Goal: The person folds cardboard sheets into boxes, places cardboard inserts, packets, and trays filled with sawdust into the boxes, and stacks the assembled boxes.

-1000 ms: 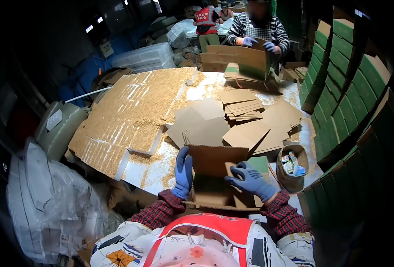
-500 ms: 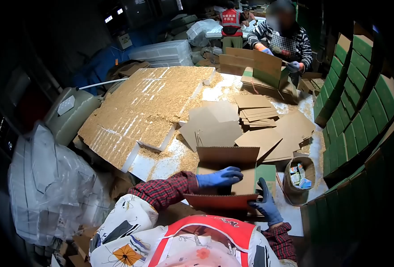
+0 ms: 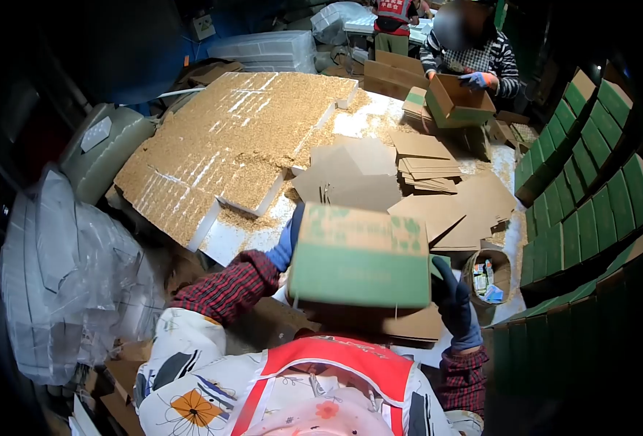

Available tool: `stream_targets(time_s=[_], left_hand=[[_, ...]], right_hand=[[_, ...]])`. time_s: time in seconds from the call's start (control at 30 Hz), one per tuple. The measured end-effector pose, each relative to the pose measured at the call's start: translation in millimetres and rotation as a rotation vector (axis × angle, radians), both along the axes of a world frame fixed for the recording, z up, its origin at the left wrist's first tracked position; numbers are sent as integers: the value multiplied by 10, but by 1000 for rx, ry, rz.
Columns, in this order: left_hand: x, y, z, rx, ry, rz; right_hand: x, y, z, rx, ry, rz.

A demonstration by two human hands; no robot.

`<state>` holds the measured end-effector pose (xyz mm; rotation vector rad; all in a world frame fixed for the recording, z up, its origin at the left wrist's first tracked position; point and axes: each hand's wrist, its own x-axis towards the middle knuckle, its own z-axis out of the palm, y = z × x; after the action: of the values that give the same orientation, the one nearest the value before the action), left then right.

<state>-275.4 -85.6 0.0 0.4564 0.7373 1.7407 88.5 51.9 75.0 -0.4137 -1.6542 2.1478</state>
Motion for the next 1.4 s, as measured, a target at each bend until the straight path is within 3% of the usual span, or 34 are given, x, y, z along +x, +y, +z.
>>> stream_targets(time_s=[0.03,0.07,0.1,0.13,0.2,0.27,0.3,0.33,0.37,0.4,0.43,0.47,0.53,0.6,0.63,0.67,0.7,0.77,0.8,0.9,0.93,1.0,1.1,1.13,1.2,1.27,1.3,1.33,1.4], left_hand=[[-56,119,-189,-22,-231,-6],[-35,102,-469,-80,-263,-50],[35,32,-728,-167,-246,-93],[102,-48,-999,-286,-212,-143],[133,-253,-1375,-601,-90,-298],[-64,-421,-1639,-887,29,-361],[-252,-464,-1690,-931,116,-223],[-528,-496,-1607,-954,522,71],[-987,-537,-1991,-628,169,398],[-1443,-677,-2086,-566,114,557],[-1659,-686,-1746,-654,46,797],[-2058,-796,-1748,-694,43,864],[-2543,-737,-1820,-618,-338,914],[-2829,-648,-2004,-480,-453,1031],[-2716,-602,-1800,-503,-428,1045],[-2780,-619,-1951,-623,-428,1073],[-2874,-743,-2060,-536,-551,980],[-2602,-754,-1541,-551,-618,782],[-2589,-753,-1444,-560,-612,770],[-2731,-827,-1578,-883,-239,698],[-2464,-709,-1115,-941,-182,760],[-2420,-559,-982,-743,-260,689],[-2973,-433,-1813,-599,-164,700],[-2952,-384,-1839,-638,-246,780],[-2572,-466,-1472,-617,-264,734],[-2195,-875,-1390,-664,-111,606],[-1655,-906,-946,-351,-136,580],[-1540,-1084,-1034,-332,-306,486],[-707,-1210,-55,-346,-449,385]], right_hand=[[-173,-58,234,151,-8,-30],[-327,-136,370,303,-12,-59],[-325,-9,65,511,-295,-223],[-434,15,-55,628,-405,-302],[-533,150,-353,835,-935,-293],[-403,379,-1155,977,-819,-280],[-437,341,-1270,1144,-782,-374],[-488,333,-1221,1142,-790,-379],[-518,280,-1103,1055,-857,-364],[-535,223,-1058,961,-925,-346],[-541,208,-1092,942,-891,-387],[-571,170,-1056,928,-905,-396],[-588,113,-903,832,-955,-373],[-602,76,-841,797,-1026,-388],[-615,50,-814,817,-1049,-401],[-615,37,-801,837,-1071,-408],[-618,49,-821,830,-1076,-424],[-615,14,-901,815,-1099,-449],[-616,-15,-898,802,-1107,-458],[-638,-24,-838,740,-1102,-480],[-645,-28,-842,767,-1102,-475],[-664,-31,-850,779,-1105,-488],[-675,-33,-851,898,-1081,-482],[-677,-18,-816,891,-1084,-483],[-639,10,-674,888,-1191,-458],[-475,116,-649,928,-1281,-421],[-358,188,-703,919,-1266,-469],[-249,252,-766,905,-1252,-523],[-107,301,-889,892,-1285,-536]])
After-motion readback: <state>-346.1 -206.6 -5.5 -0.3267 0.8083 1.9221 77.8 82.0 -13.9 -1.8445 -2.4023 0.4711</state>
